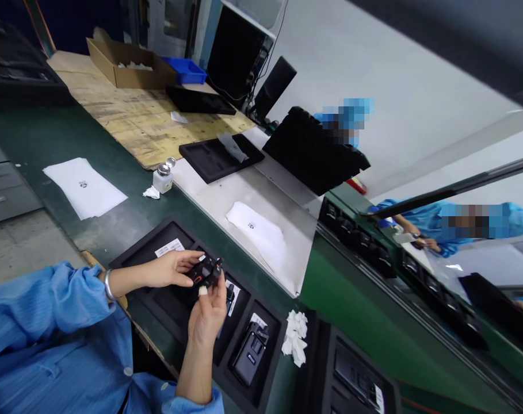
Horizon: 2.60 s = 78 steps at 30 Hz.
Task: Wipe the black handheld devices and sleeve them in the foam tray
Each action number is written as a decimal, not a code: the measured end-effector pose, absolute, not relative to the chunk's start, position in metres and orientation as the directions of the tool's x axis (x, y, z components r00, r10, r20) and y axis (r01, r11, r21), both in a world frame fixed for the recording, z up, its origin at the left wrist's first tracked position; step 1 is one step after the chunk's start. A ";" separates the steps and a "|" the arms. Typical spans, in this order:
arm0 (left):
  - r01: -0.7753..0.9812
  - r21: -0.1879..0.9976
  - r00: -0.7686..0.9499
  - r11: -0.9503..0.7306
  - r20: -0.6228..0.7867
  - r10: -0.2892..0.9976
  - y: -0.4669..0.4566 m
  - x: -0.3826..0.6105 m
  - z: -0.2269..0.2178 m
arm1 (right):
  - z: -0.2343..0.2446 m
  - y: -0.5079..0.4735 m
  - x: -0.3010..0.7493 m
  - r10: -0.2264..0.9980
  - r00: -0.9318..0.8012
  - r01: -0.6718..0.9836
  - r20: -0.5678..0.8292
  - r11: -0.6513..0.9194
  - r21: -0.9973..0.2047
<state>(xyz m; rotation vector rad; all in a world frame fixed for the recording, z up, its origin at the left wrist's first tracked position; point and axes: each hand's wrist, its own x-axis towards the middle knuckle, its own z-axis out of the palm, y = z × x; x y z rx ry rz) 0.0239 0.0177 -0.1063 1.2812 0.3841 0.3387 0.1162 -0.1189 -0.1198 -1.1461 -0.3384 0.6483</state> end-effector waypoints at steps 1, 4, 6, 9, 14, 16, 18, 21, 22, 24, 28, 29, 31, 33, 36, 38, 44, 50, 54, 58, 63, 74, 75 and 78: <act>-0.063 0.979 0.895 0.195 -0.031 0.445 0.016 0.019 -0.104 | -0.120 -0.123 0.118 0.656 0.754 -0.272 -0.027 0.274 -0.922; -0.102 0.984 0.907 -0.143 0.151 0.393 0.009 0.000 -0.098 | -0.124 -0.139 0.115 0.689 0.724 -0.215 0.043 0.283 -0.935; -0.094 0.934 0.908 -0.345 0.223 0.355 0.004 -0.012 -0.097 | -0.128 -0.150 0.108 0.681 0.730 -0.182 0.063 0.282 -0.942; -0.136 0.889 0.909 -0.438 0.288 0.301 -0.005 -0.023 -0.096 | -0.131 -0.160 0.095 0.667 0.739 -0.131 0.099 0.286 -0.949; -0.157 0.868 0.899 -0.470 0.323 0.296 -0.016 -0.029 -0.098 | -0.128 -0.165 0.085 0.674 0.725 -0.079 0.141 0.285 -0.955; -0.164 0.843 0.891 -0.512 0.350 0.291 -0.019 -0.030 -0.098 | -0.127 -0.167 0.089 0.697 0.704 -0.070 0.133 0.255 -0.964; -0.178 0.805 0.880 -0.566 0.388 0.275 -0.021 -0.029 -0.099 | -0.123 -0.168 0.096 0.748 0.657 -0.059 0.098 0.181 -0.982; -0.205 0.761 0.864 -0.616 0.436 0.251 -0.020 -0.024 -0.097 | -0.111 -0.166 0.110 0.827 0.558 0.008 0.068 0.076 -0.997; -0.217 0.754 0.860 -0.620 0.448 0.244 -0.018 -0.021 -0.097 | -0.106 -0.165 0.114 0.842 0.534 0.048 0.078 0.062 -0.997; -0.256 0.735 0.847 -0.628 0.484 0.221 -0.013 -0.015 -0.096 | -0.098 -0.160 0.119 0.846 0.514 0.157 0.139 0.066 -0.985; -0.348 0.604 0.796 -0.717 0.595 0.114 -0.002 -0.007 -0.103 | -0.101 -0.151 0.116 0.764 0.514 0.493 0.390 0.108 -0.863; -0.358 0.566 0.789 -0.743 0.609 0.083 -0.001 -0.007 -0.106 | -0.105 -0.150 0.113 0.737 0.498 0.579 0.458 0.110 -0.808; -0.362 0.503 0.788 -0.785 0.614 0.030 0.001 -0.009 -0.114 | -0.118 -0.150 0.108 0.697 0.437 0.718 0.569 0.111 -0.687; -0.346 0.466 0.802 -0.814 0.597 0.000 0.002 -0.015 -0.120 | -0.129 -0.154 0.104 0.695 0.365 0.801 0.620 0.105 -0.589; -0.293 0.471 0.851 -0.832 0.525 -0.003 0.000 -0.026 -0.121 | -0.136 -0.163 0.098 0.771 0.277 0.843 0.573 0.091 -0.531; -0.245 0.512 0.892 -0.823 0.451 0.014 -0.003 -0.033 -0.118 | -0.135 -0.170 0.094 0.824 0.257 0.835 0.505 0.074 -0.545; -0.089 0.675 0.934 -0.733 0.312 0.173 -0.016 -0.043 -0.112 | -0.137 -0.181 0.088 0.819 0.434 0.706 0.375 -0.051 -0.706; -0.053 0.729 0.906 -0.683 0.322 0.274 -0.019 -0.039 -0.115 | -0.146 -0.184 0.088 0.817 0.492 0.658 0.302 -0.122 -0.743; 0.035 0.743 0.888 -0.669 0.284 0.362 -0.021 -0.036 -0.121 | -0.146 -0.184 0.088 0.803 0.516 0.688 0.300 -0.179 -0.703; 0.067 0.719 0.913 -0.692 0.236 0.333 -0.024 -0.036 -0.124 | -0.145 -0.184 0.088 0.793 0.510 0.728 0.333 -0.193 -0.657; 0.059 0.725 0.941 -0.686 0.188 0.280 -0.023 -0.036 -0.122 | -0.140 -0.187 0.088 0.810 0.498 0.736 0.309 -0.206 -0.645; 0.014 0.801 0.948 -0.599 0.180 0.263 -0.016 -0.037 -0.118 | -0.137 -0.187 0.091 0.804 0.506 0.711 0.312 -0.184 -0.679; 0.003 0.805 0.944 -0.594 0.193 0.267 -0.015 -0.037 -0.118 | -0.137 -0.188 0.091 0.806 0.501 0.714 0.317 -0.177 -0.678; -0.025 0.807 0.937 -0.589 0.224 0.267 -0.013 -0.037 -0.116 | -0.138 -0.191 0.090 0.815 0.472 0.738 0.337 -0.156 -0.656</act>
